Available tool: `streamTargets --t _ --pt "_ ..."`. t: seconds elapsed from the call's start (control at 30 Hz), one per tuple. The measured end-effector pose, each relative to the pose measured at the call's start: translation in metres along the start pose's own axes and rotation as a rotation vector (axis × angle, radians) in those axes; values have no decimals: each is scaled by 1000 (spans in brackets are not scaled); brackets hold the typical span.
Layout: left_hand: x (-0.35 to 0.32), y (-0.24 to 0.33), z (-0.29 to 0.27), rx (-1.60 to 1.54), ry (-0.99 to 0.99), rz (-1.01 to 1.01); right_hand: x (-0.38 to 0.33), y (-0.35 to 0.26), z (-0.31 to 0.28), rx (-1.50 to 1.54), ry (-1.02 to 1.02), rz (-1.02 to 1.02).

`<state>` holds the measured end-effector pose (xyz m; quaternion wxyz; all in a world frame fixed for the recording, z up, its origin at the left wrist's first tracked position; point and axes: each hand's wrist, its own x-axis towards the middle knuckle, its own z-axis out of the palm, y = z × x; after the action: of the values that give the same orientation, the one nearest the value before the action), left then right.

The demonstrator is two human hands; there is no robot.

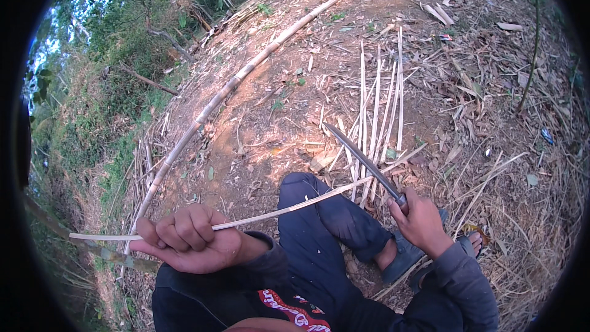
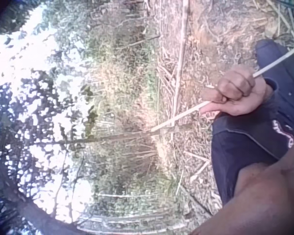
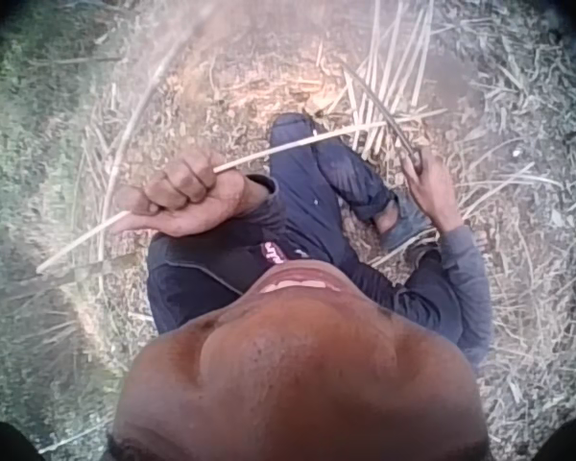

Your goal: The person sits on the ground and uses a machete to split a long bamboo pole into thin strips. They hold the bamboo with one hand and strike it with the machete to create splits, then pull the strips apart. The person continues to split the bamboo into smaller pieces and strips throughout the video.

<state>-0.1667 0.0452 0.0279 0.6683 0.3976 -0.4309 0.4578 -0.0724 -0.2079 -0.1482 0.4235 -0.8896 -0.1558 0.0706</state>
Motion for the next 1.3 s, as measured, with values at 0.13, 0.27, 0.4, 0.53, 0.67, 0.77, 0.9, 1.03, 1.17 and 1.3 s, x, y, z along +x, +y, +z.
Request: streamTargets --t 0.13,0.27,0.4,0.53,0.67,0.77,0.9,1.03,1.17,1.3 --pt "0 0 1 7 0 3 0 -1 0 13 5 -5" --pt "0 0 2 14 -2 5 0 1 0 2 13 -16" --pt "0 0 2 7 3 6 0 4 1 1 19 -4" --pt "-1 1 1 14 2 8 0 10 3 36 35 33" --pt "-1 1 2 16 -6 12 -1 13 3 34 54 50" --pt "-1 0 2 11 -1 16 -1 17 4 18 57 49" --pt "-1 1 3 13 -2 16 -1 15 3 12 57 51" --pt "0 1 3 21 -11 14 -1 15 3 25 56 55" --pt "-1 1 2 27 -13 14 -1 17 4 25 49 56" --pt "0 0 2 19 -10 4 0 19 4 8 62 51"
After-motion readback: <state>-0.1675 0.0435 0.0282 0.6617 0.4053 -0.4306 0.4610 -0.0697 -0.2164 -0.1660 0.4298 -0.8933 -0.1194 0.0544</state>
